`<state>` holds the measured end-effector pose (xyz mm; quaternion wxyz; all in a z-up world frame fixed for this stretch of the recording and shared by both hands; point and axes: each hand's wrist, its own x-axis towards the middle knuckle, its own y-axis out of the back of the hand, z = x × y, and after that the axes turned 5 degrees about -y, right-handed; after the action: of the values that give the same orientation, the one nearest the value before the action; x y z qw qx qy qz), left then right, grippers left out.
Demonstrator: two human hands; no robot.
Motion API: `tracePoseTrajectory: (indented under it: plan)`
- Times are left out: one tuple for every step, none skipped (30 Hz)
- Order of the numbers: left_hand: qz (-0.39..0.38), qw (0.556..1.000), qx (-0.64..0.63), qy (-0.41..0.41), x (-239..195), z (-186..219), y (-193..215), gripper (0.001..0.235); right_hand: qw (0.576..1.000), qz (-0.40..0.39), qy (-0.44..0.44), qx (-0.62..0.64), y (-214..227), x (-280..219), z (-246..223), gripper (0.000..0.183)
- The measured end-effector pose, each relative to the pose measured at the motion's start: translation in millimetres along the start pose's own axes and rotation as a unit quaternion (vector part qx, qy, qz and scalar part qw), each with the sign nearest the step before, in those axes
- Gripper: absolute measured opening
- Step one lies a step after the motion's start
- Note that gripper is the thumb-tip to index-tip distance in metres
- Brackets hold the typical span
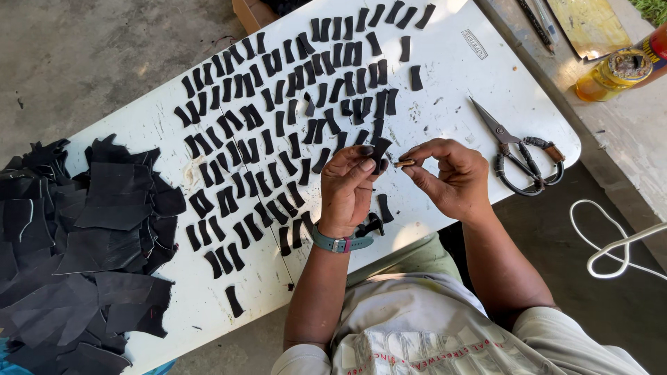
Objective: The person repeatedly picks up small black rubber pieces from a white table and uses a small cylindrical tool to press or shape them. They place the treated pieces back on the table among many similar items. Scissors and a bottle are visible on the table but not used.
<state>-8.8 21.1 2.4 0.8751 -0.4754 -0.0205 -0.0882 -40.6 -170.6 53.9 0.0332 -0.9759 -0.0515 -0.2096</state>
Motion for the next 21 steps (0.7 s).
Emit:
tracePoseTrajectory:
  plan:
    - [-0.008, 1.0, -0.002, -0.005, 0, 0, 0, 0.02, 1.0, 0.0, 0.007, 0.011, -1, -1, 2, 0.023]
    - [-0.016, 1.0, -0.004, -0.009, -1, -2, 0, 0.021, 1.0, 0.001, 0.014, 0.022, -2, -1, 4, 0.026]
    - [-0.025, 1.0, -0.006, -0.015, -1, -4, 0, 0.022, 0.999, 0.001, 0.022, 0.033, -2, -1, 6, 0.029]
    - [-0.026, 0.999, -0.02, -0.013, -1, -6, 0, 0.022, 0.999, 0.0, 0.023, 0.028, -3, -2, 6, 0.031]
    - [-0.027, 0.999, -0.035, -0.012, -1, -8, 0, 0.022, 0.999, -0.002, 0.024, 0.023, -3, -3, 7, 0.033]
    - [-0.028, 0.998, -0.049, -0.01, -1, -10, 1, 0.022, 1.0, -0.004, 0.025, 0.019, -3, -3, 6, 0.035]
    - [-0.025, 0.999, -0.045, 0.001, -1, -11, 1, 0.021, 0.999, -0.003, 0.021, 0.024, -3, -3, 6, 0.036]
    - [-0.023, 0.999, -0.04, 0.013, -1, -12, 1, 0.02, 0.999, -0.002, 0.018, 0.03, -3, -2, 5, 0.036]
    - [-0.021, 0.999, -0.036, 0.024, -1, -13, 1, 0.019, 0.999, 0.0, 0.015, 0.035, -3, -1, 3, 0.036]
    - [-0.016, 0.999, -0.031, 0.027, -1, -13, 1, 0.019, 0.999, 0.004, 0.005, 0.033, -3, 0, 1, 0.034]
    - [-0.01, 0.999, -0.026, 0.029, -2, -13, 0, 0.02, 0.999, 0.01, -0.006, 0.031, -3, 1, -1, 0.032]
    - [-0.005, 0.999, -0.021, 0.032, -2, -13, 0, 0.02, 0.999, 0.015, -0.016, 0.029, -1, 2, -4, 0.03]
    - [-0.009, 0.999, -0.023, 0.02, -2, -13, 1, 0.021, 0.997, 0.008, 0.005, -0.07, 5, 5, -7, 0.026]
    - [-0.012, 1.0, -0.026, 0.008, 0, -12, 3, 0.021, 0.985, 0.002, 0.027, -0.168, 15, 10, -11, 0.021]
    - [-0.014, 0.999, -0.029, -0.002, -2, -11, 5, 0.022, 0.963, -0.005, 0.045, -0.265, 22, 13, -13, 0.017]
    - [-0.005, 1.0, -0.024, -0.003, -4, -10, 7, 0.022, 0.952, -0.012, 0.021, -0.306, 26, 15, -12, 0.015]
    - [0.0, 1.0, -0.02, -0.005, -4, -8, 9, 0.023, 0.937, -0.017, 0.0, -0.348, 30, 19, -9, 0.014]
    - [0.006, 1.0, -0.015, -0.006, -3, -7, 10, 0.023, 0.921, -0.023, -0.021, -0.389, 35, 22, -4, 0.012]
    - [0.014, 1.0, -0.013, -0.002, -5, -6, 12, 0.023, 0.914, -0.033, -0.043, -0.401, 38, 25, 4, 0.012]
    - [0.023, 1.0, -0.011, 0.002, -6, -5, 13, 0.022, 0.908, -0.044, -0.064, -0.413, 39, 28, 14, 0.012]
    - [0.029, 1.0, -0.009, 0.005, -6, -5, 14, 0.022, 0.9, -0.053, -0.084, -0.424, 40, 29, 25, 0.013]
